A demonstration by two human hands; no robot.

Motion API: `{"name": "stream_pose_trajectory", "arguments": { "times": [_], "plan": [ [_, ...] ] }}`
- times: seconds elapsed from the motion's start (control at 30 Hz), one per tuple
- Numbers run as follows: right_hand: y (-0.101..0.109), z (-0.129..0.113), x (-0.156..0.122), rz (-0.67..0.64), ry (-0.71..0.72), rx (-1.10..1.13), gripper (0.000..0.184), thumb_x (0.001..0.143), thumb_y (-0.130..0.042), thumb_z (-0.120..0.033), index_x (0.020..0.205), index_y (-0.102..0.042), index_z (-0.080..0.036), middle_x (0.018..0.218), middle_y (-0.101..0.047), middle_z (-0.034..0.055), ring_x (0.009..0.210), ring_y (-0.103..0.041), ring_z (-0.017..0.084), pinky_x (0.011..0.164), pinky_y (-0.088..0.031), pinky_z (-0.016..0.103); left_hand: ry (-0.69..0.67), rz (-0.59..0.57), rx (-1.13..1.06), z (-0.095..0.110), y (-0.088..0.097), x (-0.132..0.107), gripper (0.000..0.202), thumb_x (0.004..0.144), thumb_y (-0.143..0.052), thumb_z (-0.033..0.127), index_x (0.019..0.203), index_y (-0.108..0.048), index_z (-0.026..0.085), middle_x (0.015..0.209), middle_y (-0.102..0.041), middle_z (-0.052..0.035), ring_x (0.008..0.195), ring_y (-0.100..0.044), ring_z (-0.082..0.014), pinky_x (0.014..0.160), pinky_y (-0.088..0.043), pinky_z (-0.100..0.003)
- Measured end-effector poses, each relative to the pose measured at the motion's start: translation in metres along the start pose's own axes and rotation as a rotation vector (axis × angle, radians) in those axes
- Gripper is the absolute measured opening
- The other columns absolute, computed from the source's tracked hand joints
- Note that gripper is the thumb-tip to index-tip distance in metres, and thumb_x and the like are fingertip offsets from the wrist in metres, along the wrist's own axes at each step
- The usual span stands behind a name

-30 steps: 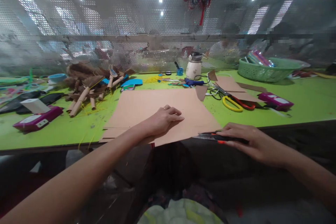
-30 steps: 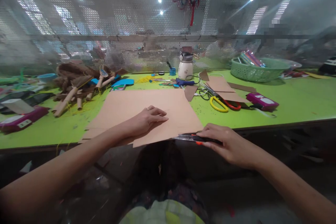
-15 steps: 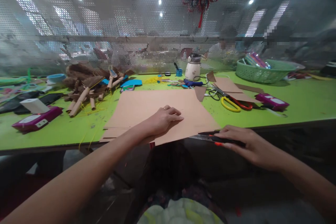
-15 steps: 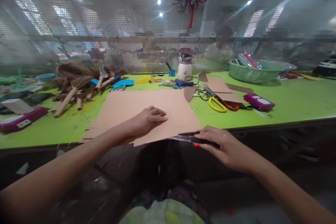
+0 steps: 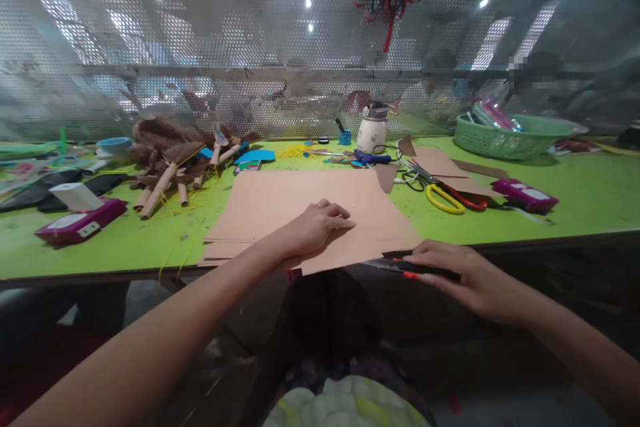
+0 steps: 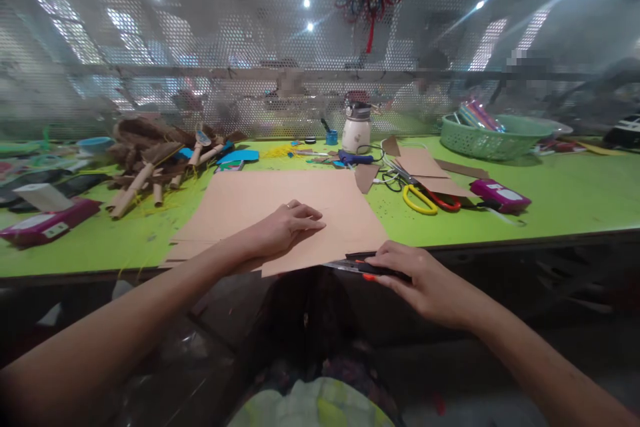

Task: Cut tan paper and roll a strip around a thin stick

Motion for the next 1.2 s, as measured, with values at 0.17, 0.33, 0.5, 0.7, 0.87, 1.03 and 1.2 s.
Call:
{"name": "stream_pose_trajectory", "arguments": {
  "times": [0.17, 0.33, 0.5, 0.7, 0.87, 1.03, 1.2],
  "plan": [
    [-0.007, -0.014, 0.018, 0.009, 0.073, 0.037, 0.029, 0.092, -0.046, -0.028, 0.117, -0.060, -0.020, 0.106, -0.061, 0.0108, 0.100, -0.057, 0.020, 0.089, -0.046, 0.035, 0.008, -0.022, 0.007, 0.002, 0.003, 0.000, 0.035, 0.096, -0.035, 0.034, 0.110, -0.066, 0.024, 0.114, -0.062, -0.0079, 0.102, -0.051, -0.0201, 0.086, -0.039, -0.036],
    [-0.011, -0.019, 0.018, 0.011, 0.103, 0.060, 0.029, 0.092, -0.046, -0.028, 0.117, -0.060, -0.021, 0.105, -0.062, 0.0105, 0.098, -0.058, 0.020, 0.087, -0.047, 0.034, 0.037, -0.028, -0.021, 0.003, 0.003, 0.000, 0.036, 0.096, -0.034, 0.034, 0.109, -0.066, 0.024, 0.113, -0.062, -0.0081, 0.103, -0.050, -0.0206, 0.085, -0.040, -0.037],
    [-0.008, -0.014, 0.008, 0.042, 0.080, 0.033, 0.030, 0.090, -0.049, -0.029, 0.118, -0.060, -0.023, 0.110, -0.061, 0.0102, 0.103, -0.058, 0.021, 0.088, -0.047, 0.034, 0.032, -0.009, -0.042, 0.003, 0.002, -0.001, 0.035, 0.096, -0.035, 0.035, 0.108, -0.067, 0.025, 0.113, -0.062, -0.0077, 0.103, -0.050, -0.0205, 0.086, -0.039, -0.037],
    [-0.016, -0.030, 0.028, -0.004, 0.139, 0.083, 0.029, 0.092, -0.046, -0.026, 0.117, -0.060, -0.020, 0.103, -0.060, 0.0105, 0.098, -0.058, 0.019, 0.086, -0.047, 0.032, 0.020, -0.012, -0.044, 0.003, 0.002, -0.002, 0.036, 0.096, -0.035, 0.033, 0.110, -0.066, 0.023, 0.116, -0.061, -0.0084, 0.104, -0.048, -0.0208, 0.086, -0.040, -0.036],
    [-0.020, -0.029, 0.023, 0.021, 0.145, 0.089, 0.030, 0.091, -0.048, -0.027, 0.118, -0.060, -0.022, 0.105, -0.061, 0.0106, 0.098, -0.059, 0.020, 0.086, -0.048, 0.034, 0.005, 0.005, -0.023, 0.002, 0.001, -0.002, 0.034, 0.096, -0.036, 0.032, 0.110, -0.066, 0.022, 0.114, -0.062, -0.0091, 0.103, -0.050, -0.0207, 0.085, -0.041, -0.035],
    [-0.020, -0.028, 0.018, 0.049, 0.121, 0.064, 0.031, 0.091, -0.048, -0.026, 0.120, -0.059, -0.024, 0.110, -0.061, 0.0106, 0.102, -0.057, 0.022, 0.088, -0.048, 0.036, 0.005, 0.006, -0.025, 0.002, 0.000, -0.002, 0.034, 0.096, -0.036, 0.033, 0.109, -0.066, 0.023, 0.113, -0.062, -0.0088, 0.103, -0.050, -0.0207, 0.084, -0.041, -0.035],
    [-0.027, -0.039, 0.031, 0.031, 0.158, 0.092, 0.029, 0.091, -0.047, -0.026, 0.116, -0.061, -0.021, 0.102, -0.061, 0.0106, 0.095, -0.058, 0.020, 0.085, -0.048, 0.034, 0.005, 0.000, -0.012, 0.002, 0.001, -0.002, 0.034, 0.096, -0.036, 0.033, 0.109, -0.066, 0.023, 0.113, -0.062, -0.0093, 0.103, -0.050, -0.0210, 0.085, -0.041, -0.037]
  ]
}}
Point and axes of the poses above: each hand's wrist, its own x-axis towards the middle knuckle, its own y-axis out of the back of the hand, z = x × y, the point moved 4 cm from there along x, towards the middle knuckle
